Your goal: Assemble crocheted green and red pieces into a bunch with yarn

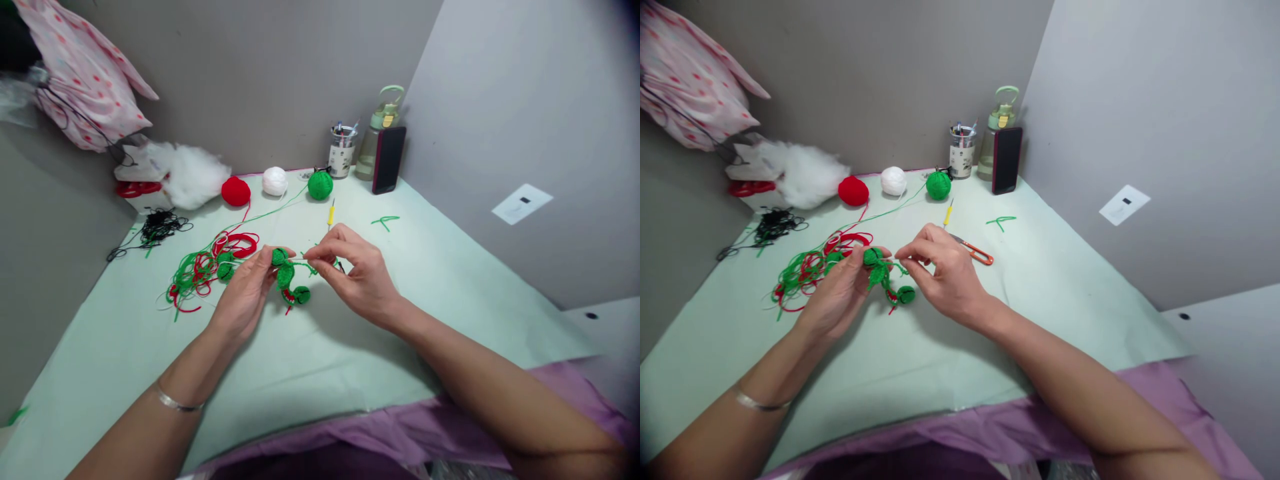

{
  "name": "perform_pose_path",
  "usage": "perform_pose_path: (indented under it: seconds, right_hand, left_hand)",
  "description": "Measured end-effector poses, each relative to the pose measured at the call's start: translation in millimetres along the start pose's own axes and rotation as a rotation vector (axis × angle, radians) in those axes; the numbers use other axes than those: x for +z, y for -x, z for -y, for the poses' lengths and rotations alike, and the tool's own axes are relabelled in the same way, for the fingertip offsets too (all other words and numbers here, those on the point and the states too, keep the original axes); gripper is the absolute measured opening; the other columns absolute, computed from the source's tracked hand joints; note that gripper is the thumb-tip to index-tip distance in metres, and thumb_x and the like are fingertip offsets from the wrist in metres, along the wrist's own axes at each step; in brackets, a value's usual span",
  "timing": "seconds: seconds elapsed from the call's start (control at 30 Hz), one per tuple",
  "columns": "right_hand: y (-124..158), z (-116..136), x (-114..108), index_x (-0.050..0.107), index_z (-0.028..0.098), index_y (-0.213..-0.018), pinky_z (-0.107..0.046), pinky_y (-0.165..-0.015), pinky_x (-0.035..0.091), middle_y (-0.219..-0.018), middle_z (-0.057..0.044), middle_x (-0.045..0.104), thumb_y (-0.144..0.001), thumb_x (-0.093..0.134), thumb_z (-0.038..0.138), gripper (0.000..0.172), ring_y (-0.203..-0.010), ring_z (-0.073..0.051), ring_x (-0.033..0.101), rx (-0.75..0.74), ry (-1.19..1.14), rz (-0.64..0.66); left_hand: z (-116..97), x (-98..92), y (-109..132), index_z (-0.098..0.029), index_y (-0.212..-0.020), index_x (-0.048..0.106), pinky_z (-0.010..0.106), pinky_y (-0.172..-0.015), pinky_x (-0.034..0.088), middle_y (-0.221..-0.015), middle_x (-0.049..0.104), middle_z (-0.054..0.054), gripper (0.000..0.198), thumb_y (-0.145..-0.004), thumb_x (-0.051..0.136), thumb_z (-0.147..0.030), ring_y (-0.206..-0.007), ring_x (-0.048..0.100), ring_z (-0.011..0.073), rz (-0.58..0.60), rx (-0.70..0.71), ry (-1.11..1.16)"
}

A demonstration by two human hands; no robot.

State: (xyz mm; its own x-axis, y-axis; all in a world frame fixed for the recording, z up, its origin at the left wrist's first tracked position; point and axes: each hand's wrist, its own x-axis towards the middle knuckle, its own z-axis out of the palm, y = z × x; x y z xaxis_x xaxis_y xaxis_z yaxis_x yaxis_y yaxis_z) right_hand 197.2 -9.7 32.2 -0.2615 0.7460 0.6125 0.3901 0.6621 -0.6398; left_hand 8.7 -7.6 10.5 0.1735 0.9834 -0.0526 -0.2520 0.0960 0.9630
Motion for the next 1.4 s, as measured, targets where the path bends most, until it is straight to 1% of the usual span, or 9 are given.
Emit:
perform_pose_path:
  seconds: [0.1,0.2,0.33,0.5,0.63,0.8,0.9,1.17,1.4]
  right_hand:
    - [0,1,0,0.069,0.02,-0.088,-0.031,-0.067,0.045,-0.078,-0.003,0.057,-0.091,0.058,0.013,0.014,-0.074,-0.016,0.056,-0.019,0.057,0.0]
    - [1,1,0,0.069,0.02,-0.087,-0.03,-0.067,0.044,-0.078,-0.003,0.057,-0.091,0.058,0.012,0.014,-0.073,-0.016,0.056,-0.01,0.086,0.007]
    - [0,-3,0,0.069,0.021,-0.086,-0.029,-0.066,0.043,-0.077,-0.002,0.058,-0.089,0.059,0.011,0.014,-0.073,-0.015,0.056,0.095,0.021,0.048]
    - [-4,-9,-1,0.068,0.019,-0.082,-0.027,-0.065,0.041,-0.076,0.0,0.058,-0.086,0.062,0.011,0.01,-0.07,-0.012,0.054,0.213,-0.055,0.094]
    - [-7,-10,-3,0.067,0.018,-0.077,-0.027,-0.067,0.042,-0.077,0.0,0.059,-0.083,0.065,0.014,0.007,-0.071,-0.012,0.054,0.317,-0.162,0.107]
    - [-7,-10,-1,0.067,0.017,-0.076,-0.028,-0.068,0.042,-0.076,0.0,0.063,-0.079,0.07,0.022,0.007,-0.07,-0.012,0.056,0.485,-0.443,0.18]
    - [-7,-10,1,0.067,0.016,-0.077,-0.028,-0.07,0.042,-0.075,0.0,0.064,-0.078,0.071,0.025,0.01,-0.071,-0.013,0.056,0.557,-0.536,0.215]
    - [-11,-11,-8,0.076,0.018,-0.087,-0.028,-0.07,0.041,-0.08,-0.001,0.057,-0.083,0.069,0.023,0.011,-0.073,-0.012,0.052,0.446,-0.456,0.274]
    - [-10,-24,-9,0.077,0.018,-0.093,-0.027,-0.072,0.041,-0.084,-0.001,0.06,-0.083,0.069,0.024,0.014,-0.075,-0.012,0.052,0.494,-0.626,0.355]
  left_hand:
    - [-1,0.4,0,-0.02,-0.093,0.075,0.024,-0.074,0.047,-0.087,0.069,0.004,0.035,-0.087,0.063,-0.052,-0.079,0.059,0.0145,-0.008,0.025,-0.011]
    - [-2,0.7,1,-0.02,-0.093,0.074,0.023,-0.075,0.047,-0.085,0.067,0.001,0.026,-0.083,0.07,-0.045,-0.077,0.058,0.0124,-0.037,0.044,-0.013]
    - [0,0.5,0,-0.023,-0.1,0.072,0.022,-0.076,0.048,-0.087,0.063,-0.001,0.023,-0.08,0.075,-0.034,-0.077,0.058,0.0102,-0.051,0.076,-0.002]
    - [0,0.2,-1,-0.024,-0.098,0.071,0.024,-0.08,0.05,-0.093,0.064,-0.001,0.023,-0.077,0.078,-0.028,-0.081,0.062,0.0111,-0.03,0.102,0.008]
    - [-2,-0.4,0,-0.023,-0.101,0.072,0.025,-0.082,0.049,-0.096,0.068,0.001,0.03,-0.073,0.081,-0.026,-0.086,0.063,0.0138,-0.04,0.092,-0.061]
    - [1,0.3,2,-0.023,-0.096,0.075,0.026,-0.079,0.048,-0.091,0.069,0.001,0.028,-0.07,0.083,-0.026,-0.087,0.062,0.016,-0.017,0.124,-0.121]
    - [4,1.6,4,-0.024,-0.095,0.075,0.025,-0.079,0.048,-0.092,0.069,0.001,0.025,-0.071,0.083,-0.025,-0.088,0.061,0.0154,-0.009,0.146,-0.131]
    - [3,0.2,3,-0.026,-0.094,0.076,0.023,-0.078,0.049,-0.092,0.071,0.0,0.025,-0.07,0.084,-0.024,-0.088,0.062,0.0132,-0.022,0.147,-0.085]
    - [2,2.4,1,-0.026,-0.092,0.077,0.021,-0.076,0.05,-0.09,0.072,-0.001,0.024,-0.07,0.084,-0.025,-0.083,0.062,0.0108,-0.005,0.087,0.009]
